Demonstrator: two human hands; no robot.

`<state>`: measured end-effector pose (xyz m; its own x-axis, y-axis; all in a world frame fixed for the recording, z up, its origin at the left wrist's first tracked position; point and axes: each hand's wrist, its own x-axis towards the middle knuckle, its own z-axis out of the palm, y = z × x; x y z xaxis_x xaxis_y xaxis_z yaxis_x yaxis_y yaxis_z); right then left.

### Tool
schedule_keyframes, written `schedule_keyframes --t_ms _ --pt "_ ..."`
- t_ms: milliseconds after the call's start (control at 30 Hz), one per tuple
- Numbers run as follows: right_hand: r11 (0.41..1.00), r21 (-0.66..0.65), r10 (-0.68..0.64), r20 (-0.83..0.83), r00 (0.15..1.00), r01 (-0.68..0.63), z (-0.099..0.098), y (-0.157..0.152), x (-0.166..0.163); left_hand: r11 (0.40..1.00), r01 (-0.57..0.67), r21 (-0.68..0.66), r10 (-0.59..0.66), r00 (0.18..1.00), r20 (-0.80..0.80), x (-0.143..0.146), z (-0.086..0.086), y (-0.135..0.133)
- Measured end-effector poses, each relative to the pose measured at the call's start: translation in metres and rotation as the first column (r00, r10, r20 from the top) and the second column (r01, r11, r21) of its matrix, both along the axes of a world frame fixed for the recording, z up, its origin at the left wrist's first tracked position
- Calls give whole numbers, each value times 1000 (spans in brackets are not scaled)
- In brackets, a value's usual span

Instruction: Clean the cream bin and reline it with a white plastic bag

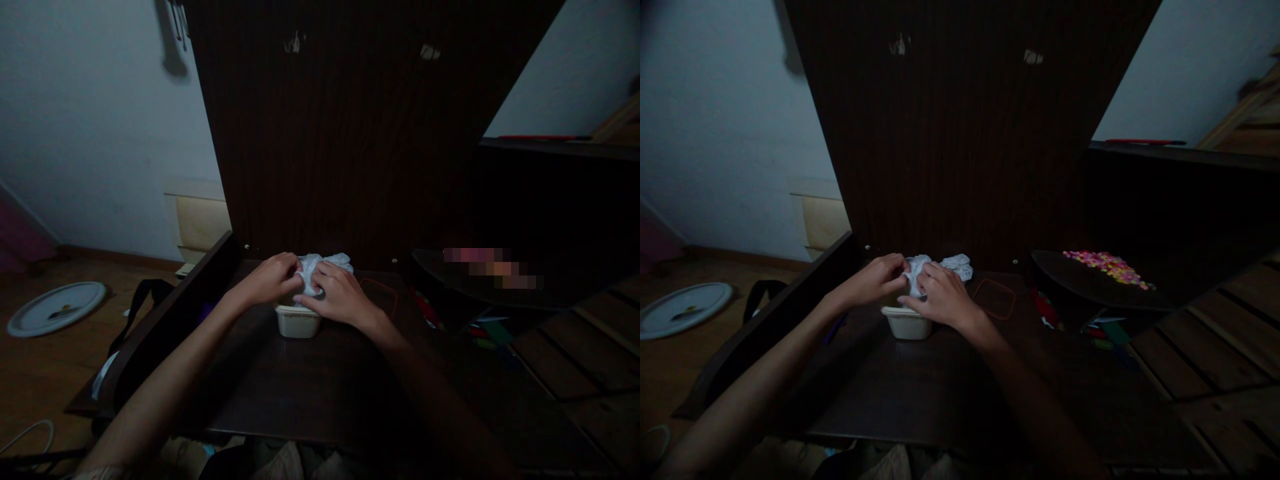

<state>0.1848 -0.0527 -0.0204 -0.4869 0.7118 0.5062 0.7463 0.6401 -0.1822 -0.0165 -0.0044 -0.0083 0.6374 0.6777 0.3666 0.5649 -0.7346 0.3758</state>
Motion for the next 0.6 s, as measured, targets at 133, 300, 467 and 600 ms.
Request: schedule_keyframes --t_ms 133,300,467,600 --pt "997 77 -28 114 993 20 -3 3 -6 1000 9 5 -9 999 33 1 0 -1" --pt "984 122 114 113 987 -127 -7 9 0 996 8 90 -4 999 -42 -2 -6 4" --pt "943 166 287 33 957 -288 -10 10 7 994 -23 106 31 997 -71 -6 -11 7" --pt "922 135 376 -76 923 -364 -12 8 15 997 -5 83 7 999 -35 -8 -14 7"
